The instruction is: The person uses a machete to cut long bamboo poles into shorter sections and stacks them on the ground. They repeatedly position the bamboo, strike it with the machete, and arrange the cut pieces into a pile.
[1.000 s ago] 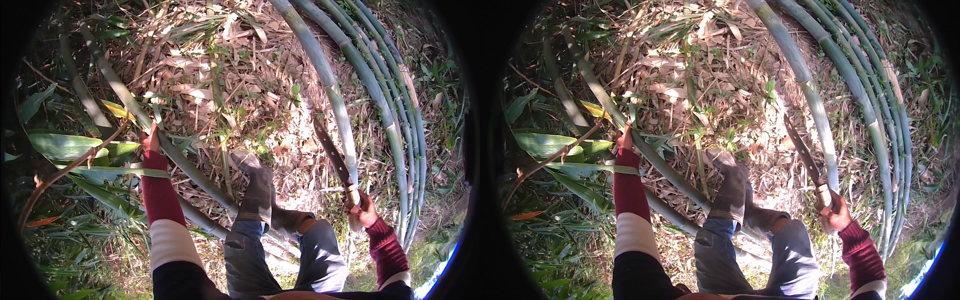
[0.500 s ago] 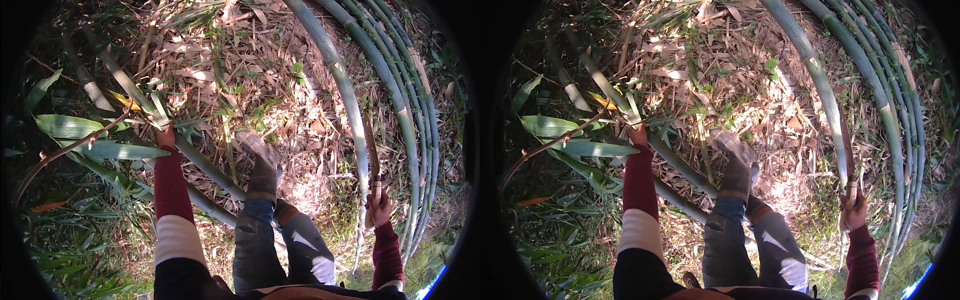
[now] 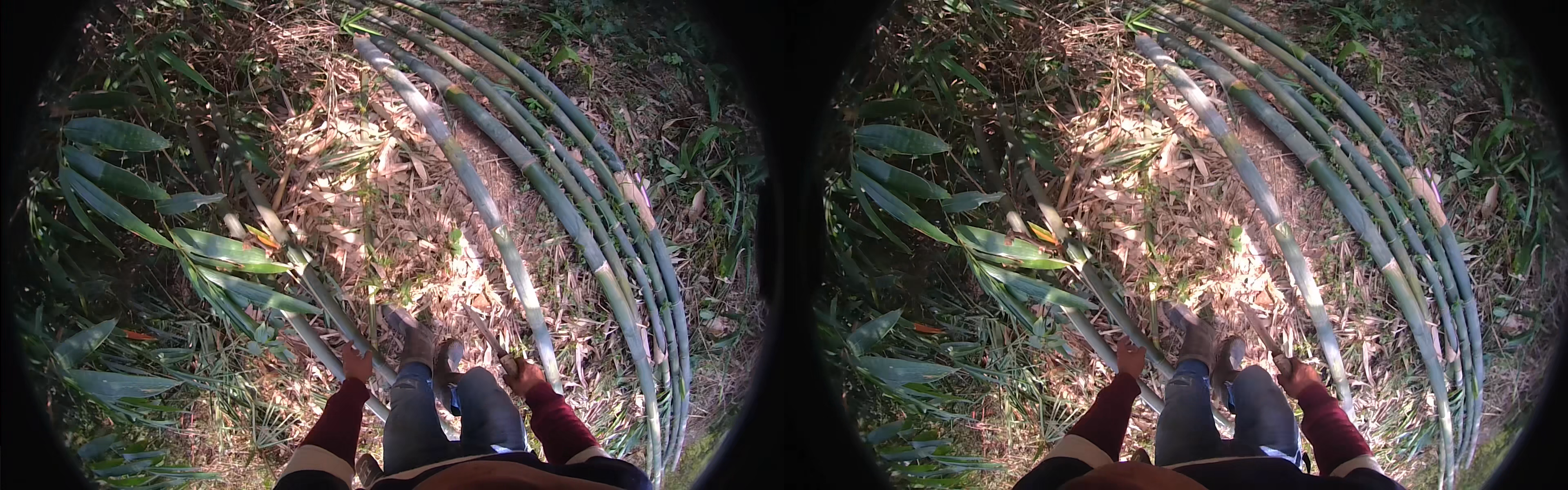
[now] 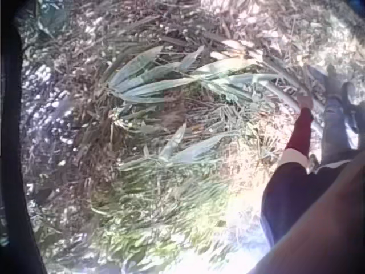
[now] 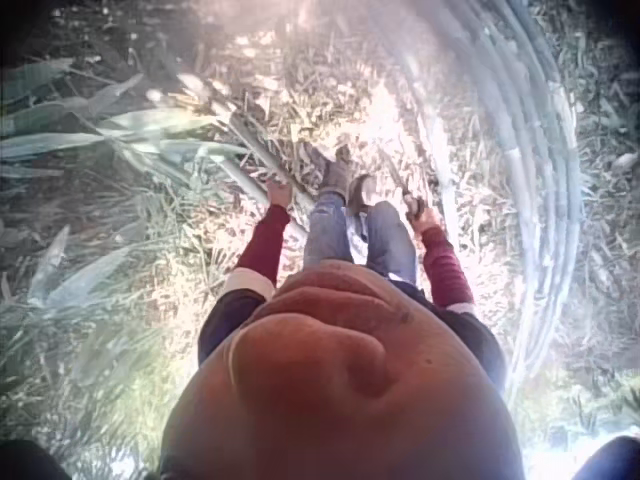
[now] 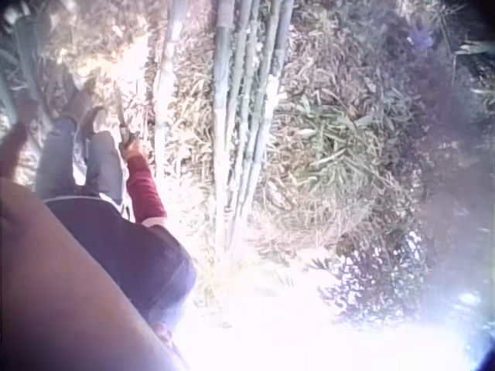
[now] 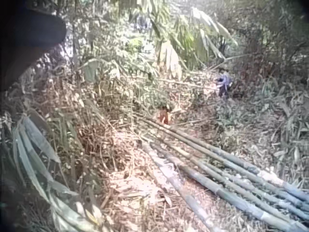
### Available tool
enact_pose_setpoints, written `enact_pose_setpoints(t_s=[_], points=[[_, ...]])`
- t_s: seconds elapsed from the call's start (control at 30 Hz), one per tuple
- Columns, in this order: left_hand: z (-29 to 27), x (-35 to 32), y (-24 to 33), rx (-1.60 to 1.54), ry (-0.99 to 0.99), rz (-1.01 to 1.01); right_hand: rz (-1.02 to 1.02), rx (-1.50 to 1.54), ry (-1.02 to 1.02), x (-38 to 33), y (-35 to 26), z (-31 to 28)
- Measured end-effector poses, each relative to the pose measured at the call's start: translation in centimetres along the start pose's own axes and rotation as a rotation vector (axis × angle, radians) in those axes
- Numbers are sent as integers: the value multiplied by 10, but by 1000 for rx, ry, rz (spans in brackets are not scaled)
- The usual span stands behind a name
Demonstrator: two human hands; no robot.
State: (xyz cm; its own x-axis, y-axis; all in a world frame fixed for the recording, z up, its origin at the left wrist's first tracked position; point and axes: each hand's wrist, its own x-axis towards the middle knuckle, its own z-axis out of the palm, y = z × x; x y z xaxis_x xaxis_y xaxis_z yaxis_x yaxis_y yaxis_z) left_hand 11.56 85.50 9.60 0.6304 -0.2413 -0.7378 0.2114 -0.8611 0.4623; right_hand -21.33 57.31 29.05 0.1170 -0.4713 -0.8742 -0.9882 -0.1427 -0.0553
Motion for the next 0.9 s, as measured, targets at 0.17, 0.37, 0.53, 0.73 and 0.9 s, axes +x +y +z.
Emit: enact_pose_setpoints(t_s=[0.17, 0.37, 0.53, 0.73, 0.9], points=[[3, -39, -55, -162, -131, 25, 1, -50, -194, -3, 46, -23], [-31, -109, 59, -504, -35, -108, 146, 112, -258, -6, 127, -62], [-19, -156, 149, -388, -136, 48, 57, 174, -69, -28, 162, -91], [24, -147, 239, -335, -365, 245, 165, 484, 91, -12, 226, -87], [34, -154, 313, -154, -318, 305, 317, 772, 87, -65, 214, -116]])
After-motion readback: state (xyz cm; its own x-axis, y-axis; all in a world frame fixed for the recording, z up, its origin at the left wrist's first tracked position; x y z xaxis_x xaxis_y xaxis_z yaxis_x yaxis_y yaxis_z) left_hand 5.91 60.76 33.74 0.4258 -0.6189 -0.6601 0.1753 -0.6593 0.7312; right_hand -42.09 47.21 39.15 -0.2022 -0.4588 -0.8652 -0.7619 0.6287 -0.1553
